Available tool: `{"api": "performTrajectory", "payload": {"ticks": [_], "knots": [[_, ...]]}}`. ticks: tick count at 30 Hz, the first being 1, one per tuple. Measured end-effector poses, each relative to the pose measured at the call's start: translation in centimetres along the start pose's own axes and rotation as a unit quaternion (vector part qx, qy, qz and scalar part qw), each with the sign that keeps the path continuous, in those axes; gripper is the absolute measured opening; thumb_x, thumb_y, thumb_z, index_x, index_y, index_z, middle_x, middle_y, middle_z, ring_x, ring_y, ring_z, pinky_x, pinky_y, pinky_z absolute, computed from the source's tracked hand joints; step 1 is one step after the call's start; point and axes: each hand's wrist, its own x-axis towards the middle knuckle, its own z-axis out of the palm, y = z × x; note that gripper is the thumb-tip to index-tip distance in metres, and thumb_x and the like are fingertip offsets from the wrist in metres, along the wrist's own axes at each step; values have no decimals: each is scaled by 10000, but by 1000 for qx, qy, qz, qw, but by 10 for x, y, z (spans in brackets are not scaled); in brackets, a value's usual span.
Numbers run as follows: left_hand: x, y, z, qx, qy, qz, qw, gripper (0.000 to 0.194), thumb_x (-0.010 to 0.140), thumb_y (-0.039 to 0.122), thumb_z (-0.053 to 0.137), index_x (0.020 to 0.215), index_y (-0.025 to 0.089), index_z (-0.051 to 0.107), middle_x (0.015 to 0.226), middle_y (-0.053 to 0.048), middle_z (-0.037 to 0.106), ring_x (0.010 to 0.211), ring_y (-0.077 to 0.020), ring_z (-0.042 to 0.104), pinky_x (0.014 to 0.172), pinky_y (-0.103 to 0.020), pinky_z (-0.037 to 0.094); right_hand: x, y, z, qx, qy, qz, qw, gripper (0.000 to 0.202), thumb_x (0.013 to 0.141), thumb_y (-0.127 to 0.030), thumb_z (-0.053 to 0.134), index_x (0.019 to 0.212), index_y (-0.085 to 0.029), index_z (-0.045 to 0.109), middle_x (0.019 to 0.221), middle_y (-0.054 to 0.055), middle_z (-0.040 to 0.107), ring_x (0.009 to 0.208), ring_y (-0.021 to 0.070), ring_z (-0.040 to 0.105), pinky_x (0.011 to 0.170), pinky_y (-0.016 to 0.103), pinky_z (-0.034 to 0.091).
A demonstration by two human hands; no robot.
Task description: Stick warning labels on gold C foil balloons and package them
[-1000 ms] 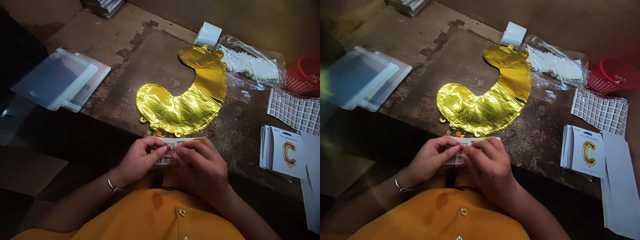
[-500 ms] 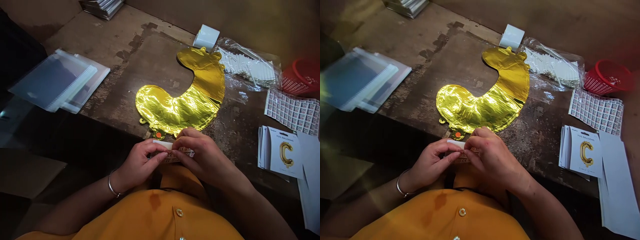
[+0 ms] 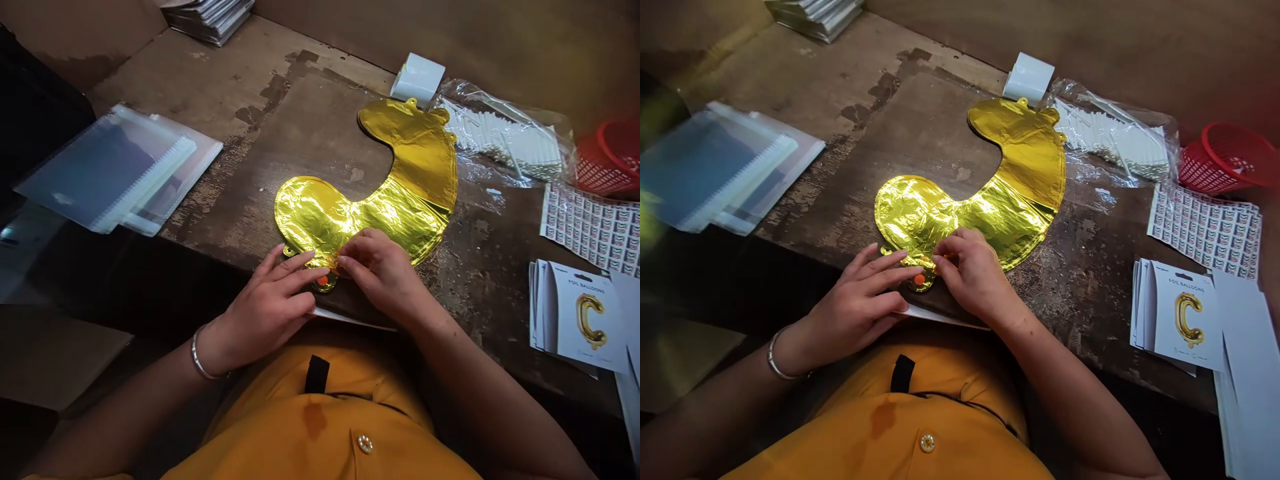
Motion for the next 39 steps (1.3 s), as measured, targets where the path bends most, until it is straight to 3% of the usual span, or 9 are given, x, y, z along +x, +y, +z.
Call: {"api": "performTrajectory", "payload": {"ticks": [3,13,18,39], "knots": [[0,-3,6,23,-18,8,1000,156,895,135,523,799,187,635,1325,-54,610,1325,-270,467,1171,-585,131,5,4,3,-8,-28,6,1000,107,841,-156,585,759,-181,648,786,20,595,811,162,557,742,298,434],[-9,-8,15,18,-10,7,1000,182,880,80,488,815,158,640,1303,-131,592,1309,-252,486,1151,-500,307,7,0,-1,-4,-16,18,1000,112,835,-157,580,739,-188,628,752,14,598,764,154,553,718,296,432],[-8,-8,14,32,-8,17,999,176,890,76,485,818,145,630,1302,-137,596,1305,-254,491,1158,-492,299,7,-2,2,-16,-50,12,999,133,850,-162,577,733,-180,637,754,15,597,768,148,544,705,284,417],[-10,-9,16,34,-1,12,999,179,907,101,487,822,136,640,1283,-138,608,1285,-252,512,1167,-481,283,11,-4,8,-73,-60,33,995,120,838,-169,591,739,-167,658,774,40,618,783,163,548,713,282,416]]}}
